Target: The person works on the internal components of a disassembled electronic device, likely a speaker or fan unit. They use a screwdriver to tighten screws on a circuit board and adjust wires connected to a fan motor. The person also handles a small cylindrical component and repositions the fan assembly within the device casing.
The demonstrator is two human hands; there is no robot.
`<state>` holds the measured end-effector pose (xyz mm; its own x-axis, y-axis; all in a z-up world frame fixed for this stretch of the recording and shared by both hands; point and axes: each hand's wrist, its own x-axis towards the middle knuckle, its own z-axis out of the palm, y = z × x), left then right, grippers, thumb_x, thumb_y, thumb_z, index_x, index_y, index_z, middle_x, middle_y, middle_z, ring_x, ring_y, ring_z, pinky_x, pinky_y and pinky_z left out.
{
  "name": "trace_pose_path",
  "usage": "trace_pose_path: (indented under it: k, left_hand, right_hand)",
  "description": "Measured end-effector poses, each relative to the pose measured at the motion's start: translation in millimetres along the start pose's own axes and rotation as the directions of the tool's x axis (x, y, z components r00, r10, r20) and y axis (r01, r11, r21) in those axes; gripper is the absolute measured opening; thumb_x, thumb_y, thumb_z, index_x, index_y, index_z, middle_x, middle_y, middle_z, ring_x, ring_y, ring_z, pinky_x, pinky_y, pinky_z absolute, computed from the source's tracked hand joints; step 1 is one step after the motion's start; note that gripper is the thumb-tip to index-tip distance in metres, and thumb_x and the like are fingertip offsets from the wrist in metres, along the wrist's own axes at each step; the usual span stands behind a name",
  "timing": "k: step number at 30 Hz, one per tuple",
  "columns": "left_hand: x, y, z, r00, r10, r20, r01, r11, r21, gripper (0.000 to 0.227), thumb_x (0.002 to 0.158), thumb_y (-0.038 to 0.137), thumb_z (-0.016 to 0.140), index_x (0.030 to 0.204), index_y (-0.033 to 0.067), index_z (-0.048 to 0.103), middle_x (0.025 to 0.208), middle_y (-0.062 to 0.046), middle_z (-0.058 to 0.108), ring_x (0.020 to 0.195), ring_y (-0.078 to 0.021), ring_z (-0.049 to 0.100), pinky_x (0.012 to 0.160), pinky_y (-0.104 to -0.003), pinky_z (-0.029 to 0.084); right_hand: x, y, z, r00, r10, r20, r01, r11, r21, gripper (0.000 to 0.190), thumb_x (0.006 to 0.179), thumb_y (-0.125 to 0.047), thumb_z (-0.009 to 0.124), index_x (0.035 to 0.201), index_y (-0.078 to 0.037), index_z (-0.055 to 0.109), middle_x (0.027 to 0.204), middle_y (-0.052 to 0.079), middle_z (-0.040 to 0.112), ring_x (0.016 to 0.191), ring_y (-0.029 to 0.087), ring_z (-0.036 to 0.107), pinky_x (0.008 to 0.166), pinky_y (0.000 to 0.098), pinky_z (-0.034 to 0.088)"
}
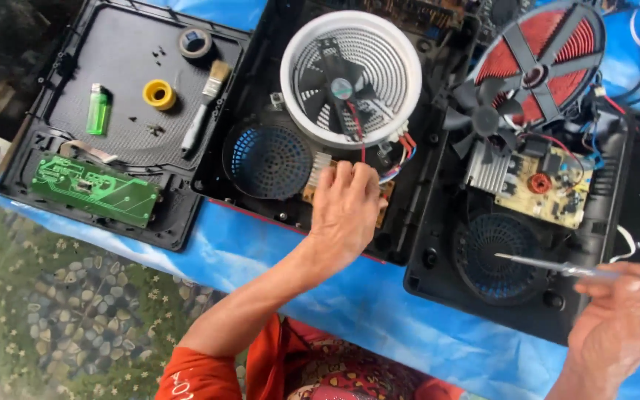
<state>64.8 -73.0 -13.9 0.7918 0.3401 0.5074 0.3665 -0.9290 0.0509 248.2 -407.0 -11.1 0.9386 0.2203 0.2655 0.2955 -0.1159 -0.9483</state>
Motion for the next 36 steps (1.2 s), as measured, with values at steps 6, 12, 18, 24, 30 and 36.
trace_pose_path:
  k: [6, 12, 18, 24, 30, 36]
  left_hand:
    - [52, -57, -35, 0.998, -0.051, -0.036, 0.047, 0.993, -0.104, 0.005, 0.09, 0.02, 0.063, 0.088, 0.0158, 0.064, 0.07, -0.006, 0.065, 0.054, -0.0348, 0.061, 0.041, -0.049, 0.041]
    - [111, -151, 50, 0.99, -0.144, 0.013, 0.144, 0.984, -0.103, 0.089, 0.109, 0.075, 0.053, 0.151, -0.0011, 0.039, 0.116, -0.023, 0.061, 0.097, -0.0438, 0.058, 0.073, -0.059, 0.046]
    - [144, -165, 86, 0.961, -0.246, 0.125, 0.276, 0.86, -0.429, 0.046, 0.09, 0.036, 0.079, 0.113, -0.002, 0.068, 0.106, -0.021, 0.07, 0.088, -0.0417, 0.066, 0.066, -0.055, 0.049]
    - [139, -149, -35, 0.994, 0.023, -0.104, -0.095, 0.63, -0.771, 0.018, 0.101, -0.006, 0.068, 0.097, 0.0063, 0.055, 0.09, -0.01, 0.06, 0.077, -0.0259, 0.056, 0.066, -0.045, 0.047]
    - [98, -149, -120, 0.971, 0.175, -0.163, -0.228, 0.464, -0.856, 0.003, 0.112, 0.003, 0.061, 0.112, 0.0048, 0.059, 0.125, -0.015, 0.061, 0.106, -0.0246, 0.061, 0.081, -0.036, 0.044]
    - [72, -135, -144, 0.985, -0.057, -0.165, -0.108, 0.544, -0.832, 0.012, 0.105, -0.008, 0.067, 0.107, 0.0015, 0.061, 0.115, -0.016, 0.063, 0.098, -0.0203, 0.062, 0.068, -0.029, 0.038]
  right_hand:
    - [8, 3, -7, 0.998, -0.035, -0.045, 0.033, 0.998, -0.048, 0.029, 0.124, -0.035, 0.055, 0.132, -0.007, 0.05, 0.114, 0.015, 0.055, 0.082, 0.024, 0.056, 0.079, 0.0311, 0.053]
    - [37, -27, -9, 0.999, -0.034, 0.032, 0.034, 0.999, 0.004, 0.033, 0.118, -0.047, 0.055, 0.119, -0.015, 0.051, 0.122, 0.004, 0.047, 0.115, 0.011, 0.051, 0.107, 0.0359, 0.065]
    - [38, -108, 63, 0.901, -0.319, 0.293, 0.37, 0.918, -0.139, 0.004, 0.107, 0.002, 0.047, 0.109, 0.004, 0.051, 0.109, 0.023, 0.058, 0.102, 0.029, 0.062, 0.089, 0.0338, 0.049]
    - [56, -149, 131, 0.778, -0.243, 0.579, 0.405, 0.899, -0.168, 0.012, 0.106, 0.011, 0.046, 0.11, 0.001, 0.052, 0.085, 0.012, 0.055, 0.064, 0.015, 0.057, 0.061, 0.0277, 0.044]
    - [80, -170, 220, 0.656, 0.23, 0.719, 0.11, 0.913, -0.392, 0.023, 0.098, -0.018, 0.063, 0.121, -0.018, 0.068, 0.08, 0.005, 0.062, 0.059, 0.015, 0.051, 0.06, 0.0333, 0.044]
    - [81, -162, 285, 0.292, 0.251, 0.923, -0.126, 0.967, -0.223, 0.041, 0.087, -0.012, 0.058, 0.127, -0.014, 0.061, 0.09, 0.003, 0.067, 0.08, 0.01, 0.057, 0.056, 0.0249, 0.036]
